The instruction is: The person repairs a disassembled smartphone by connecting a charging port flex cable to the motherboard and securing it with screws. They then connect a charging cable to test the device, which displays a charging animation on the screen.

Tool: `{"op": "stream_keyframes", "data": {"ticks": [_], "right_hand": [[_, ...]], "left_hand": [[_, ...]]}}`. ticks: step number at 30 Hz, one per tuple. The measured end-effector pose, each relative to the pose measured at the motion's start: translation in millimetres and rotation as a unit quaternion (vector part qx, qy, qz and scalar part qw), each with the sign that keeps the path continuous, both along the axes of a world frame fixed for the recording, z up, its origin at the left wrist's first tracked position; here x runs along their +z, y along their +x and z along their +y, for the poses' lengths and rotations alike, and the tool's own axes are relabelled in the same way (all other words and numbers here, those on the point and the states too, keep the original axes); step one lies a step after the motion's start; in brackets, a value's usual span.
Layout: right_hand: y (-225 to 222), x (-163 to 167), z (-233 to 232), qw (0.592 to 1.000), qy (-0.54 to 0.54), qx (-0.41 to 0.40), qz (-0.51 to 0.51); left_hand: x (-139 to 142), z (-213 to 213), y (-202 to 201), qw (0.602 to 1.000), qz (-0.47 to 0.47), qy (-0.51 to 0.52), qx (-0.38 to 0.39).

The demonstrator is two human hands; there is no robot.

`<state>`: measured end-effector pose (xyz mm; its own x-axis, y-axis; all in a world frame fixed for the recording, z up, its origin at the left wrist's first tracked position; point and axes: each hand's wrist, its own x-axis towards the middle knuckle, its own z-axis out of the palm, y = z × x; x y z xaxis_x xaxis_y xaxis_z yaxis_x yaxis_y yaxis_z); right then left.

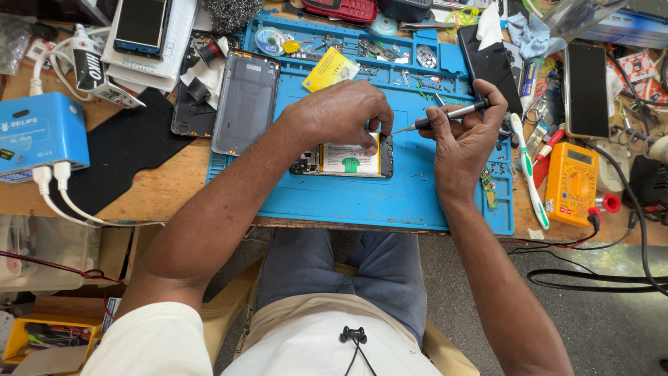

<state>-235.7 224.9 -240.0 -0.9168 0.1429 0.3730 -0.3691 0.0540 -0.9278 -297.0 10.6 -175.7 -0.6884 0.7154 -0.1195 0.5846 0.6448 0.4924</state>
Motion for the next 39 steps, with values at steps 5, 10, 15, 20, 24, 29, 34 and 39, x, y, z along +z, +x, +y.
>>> {"op": "stream_keyframes", "data": {"ticks": [5,10,15,20,24,29,34,39], "right_hand": [[1,-2,0,1.000,0.013,-0.004,0.008],[3,-4,-2,1.000,0.022,0.001,0.022],[2,-5,0,0.999,0.029,-0.001,0.028],[3,-5,0,0.998,0.044,0.000,0.033],[7,5,-3,0.983,0.163,-0.003,0.089],[3,36,-3,0.938,0.320,0.054,0.122],[-4,54,-10,0.927,0.360,0.054,0.093],[-8,53,-13,0.916,0.351,0.079,0.179]], "left_hand": [[-2,0,-1,1.000,0.003,0.007,-0.004],[-3,-2,-2,1.000,0.003,0.027,-0.015],[-1,-2,-2,1.000,0.007,0.011,-0.012],[0,-1,0,1.000,0.002,0.006,-0.006],[-2,0,-1,1.000,-0.002,-0.003,0.003],[-3,0,-2,1.000,0.006,0.006,-0.004],[-3,-2,-2,1.000,0.006,0.023,-0.009],[-7,-3,-6,0.999,-0.003,0.037,-0.013]]}}
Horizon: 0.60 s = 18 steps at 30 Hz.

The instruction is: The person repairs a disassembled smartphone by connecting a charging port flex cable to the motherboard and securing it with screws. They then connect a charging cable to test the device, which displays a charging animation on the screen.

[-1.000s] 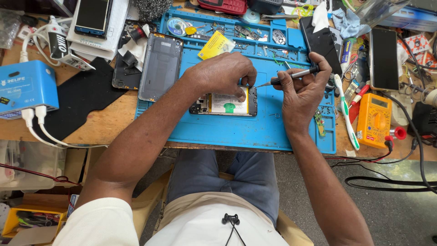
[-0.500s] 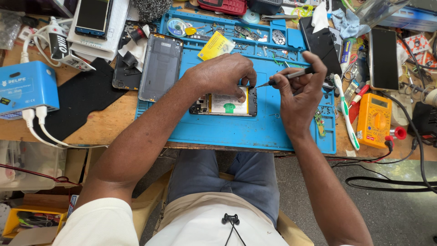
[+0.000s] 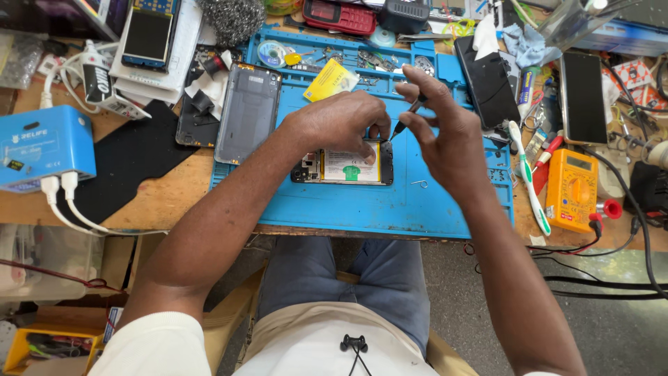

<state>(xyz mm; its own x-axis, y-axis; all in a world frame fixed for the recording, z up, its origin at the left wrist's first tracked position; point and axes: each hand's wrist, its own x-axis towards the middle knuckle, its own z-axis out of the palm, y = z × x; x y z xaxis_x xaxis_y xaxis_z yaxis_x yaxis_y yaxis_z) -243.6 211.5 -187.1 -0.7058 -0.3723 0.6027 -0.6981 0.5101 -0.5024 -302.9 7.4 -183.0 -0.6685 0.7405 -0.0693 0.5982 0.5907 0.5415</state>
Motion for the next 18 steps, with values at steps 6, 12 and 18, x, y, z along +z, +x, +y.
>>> {"op": "stream_keyframes", "data": {"ticks": [6,12,18], "right_hand": [[-1,3,2,0.990,0.002,-0.131,-0.048],[1,6,0,0.987,-0.014,-0.152,-0.052],[4,-5,3,0.981,-0.014,-0.182,-0.057]], "left_hand": [[-8,-2,-5,0.999,0.015,0.037,-0.027],[-12,-1,-8,0.997,0.021,0.052,-0.046],[-18,-3,-6,0.995,0.052,0.062,-0.053]]}}
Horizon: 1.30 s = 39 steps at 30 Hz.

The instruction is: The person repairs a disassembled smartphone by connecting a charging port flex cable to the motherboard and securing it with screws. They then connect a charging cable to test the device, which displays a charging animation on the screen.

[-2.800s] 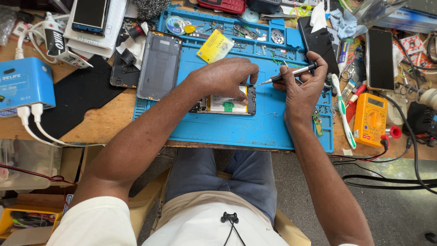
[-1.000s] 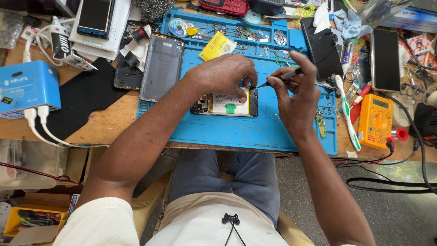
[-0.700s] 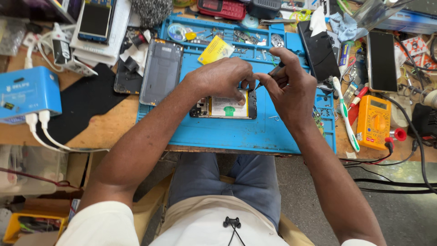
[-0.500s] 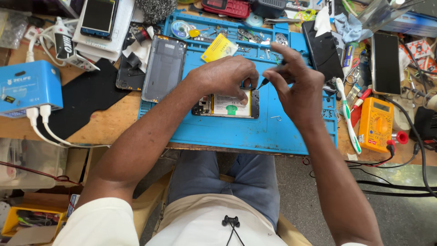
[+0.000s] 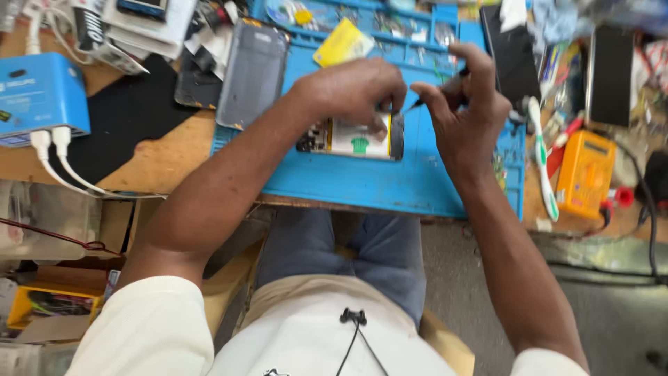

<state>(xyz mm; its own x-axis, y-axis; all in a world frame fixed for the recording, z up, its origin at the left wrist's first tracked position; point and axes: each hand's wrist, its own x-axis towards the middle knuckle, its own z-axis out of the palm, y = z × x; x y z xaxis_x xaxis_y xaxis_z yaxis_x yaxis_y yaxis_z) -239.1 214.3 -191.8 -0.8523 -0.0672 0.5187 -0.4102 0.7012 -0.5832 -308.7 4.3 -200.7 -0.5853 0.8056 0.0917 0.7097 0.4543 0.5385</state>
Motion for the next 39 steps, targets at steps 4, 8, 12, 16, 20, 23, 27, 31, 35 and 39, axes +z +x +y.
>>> {"op": "stream_keyframes", "data": {"ticks": [4,8,12,16,20,23,27,31,35,39], "right_hand": [[1,-2,7,0.984,0.006,0.165,0.072],[2,-2,9,0.984,0.003,0.160,0.076],[0,1,10,0.992,0.030,0.122,0.021],[-4,7,15,0.987,0.020,0.155,0.031],[-1,11,15,0.987,0.008,0.161,-0.011],[2,14,12,0.982,-0.008,0.189,-0.022],[6,17,3,0.994,0.003,0.107,-0.011],[7,17,1,0.980,-0.033,0.194,-0.023],[5,11,2,0.983,-0.019,0.182,0.006],[2,0,5,0.983,-0.012,0.179,-0.033]], "left_hand": [[0,1,8,0.998,-0.010,-0.053,0.023],[2,5,17,0.999,0.016,-0.028,0.030],[3,4,18,0.998,-0.004,-0.039,0.055],[3,4,16,0.999,0.008,-0.042,0.029],[4,5,18,0.999,-0.011,-0.032,0.035],[6,5,20,0.999,0.004,-0.040,0.037],[6,7,20,0.998,-0.010,-0.046,0.051],[4,8,19,0.998,-0.008,-0.047,0.041],[7,7,20,0.998,0.004,-0.036,0.043],[10,8,21,0.996,-0.037,-0.066,0.051]]}}
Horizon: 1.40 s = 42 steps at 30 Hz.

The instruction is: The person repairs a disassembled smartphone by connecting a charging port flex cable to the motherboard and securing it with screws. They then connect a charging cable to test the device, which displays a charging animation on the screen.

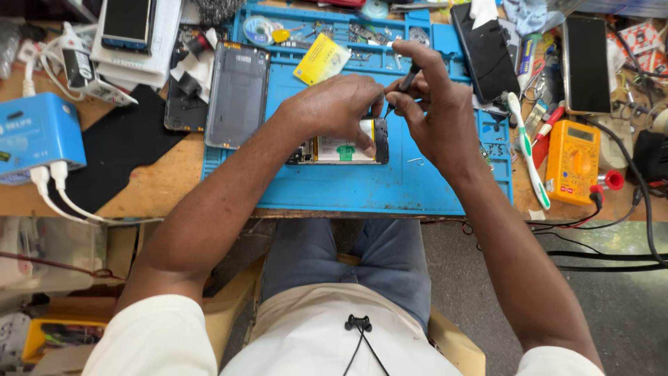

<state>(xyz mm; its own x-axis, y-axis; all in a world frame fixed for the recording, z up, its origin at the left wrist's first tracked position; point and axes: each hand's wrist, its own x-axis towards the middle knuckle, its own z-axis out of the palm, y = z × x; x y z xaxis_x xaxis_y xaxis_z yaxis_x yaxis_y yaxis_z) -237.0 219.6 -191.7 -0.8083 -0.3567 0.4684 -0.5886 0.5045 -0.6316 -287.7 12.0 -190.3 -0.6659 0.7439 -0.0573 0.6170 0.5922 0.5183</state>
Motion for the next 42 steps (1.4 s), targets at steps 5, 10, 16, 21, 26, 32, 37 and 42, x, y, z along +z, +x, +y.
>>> {"op": "stream_keyframes", "data": {"ticks": [5,10,16,21,26,32,37,42], "right_hand": [[15,-16,19,0.982,-0.185,-0.022,0.018],[38,-33,49,0.960,-0.251,-0.122,-0.003],[43,-51,51,0.952,-0.275,-0.130,-0.027],[43,-49,49,0.950,-0.275,-0.137,-0.052],[42,-40,45,0.945,-0.285,-0.147,-0.061],[50,-29,38,0.922,-0.358,-0.132,-0.065],[71,-36,32,0.913,-0.371,-0.118,-0.122],[76,-46,33,0.913,-0.383,-0.056,-0.129]], "left_hand": [[-5,-1,-1,1.000,0.018,0.016,-0.002],[-5,-1,-3,0.998,0.051,0.031,-0.028],[6,3,4,0.998,-0.026,-0.040,0.039],[2,4,3,1.000,0.019,-0.017,0.014],[-5,2,-6,0.999,0.028,0.015,-0.016],[-3,2,-5,0.999,0.033,0.033,-0.016],[-4,2,-1,0.996,0.057,0.051,-0.039],[-4,4,3,0.999,0.040,0.004,0.011]]}}
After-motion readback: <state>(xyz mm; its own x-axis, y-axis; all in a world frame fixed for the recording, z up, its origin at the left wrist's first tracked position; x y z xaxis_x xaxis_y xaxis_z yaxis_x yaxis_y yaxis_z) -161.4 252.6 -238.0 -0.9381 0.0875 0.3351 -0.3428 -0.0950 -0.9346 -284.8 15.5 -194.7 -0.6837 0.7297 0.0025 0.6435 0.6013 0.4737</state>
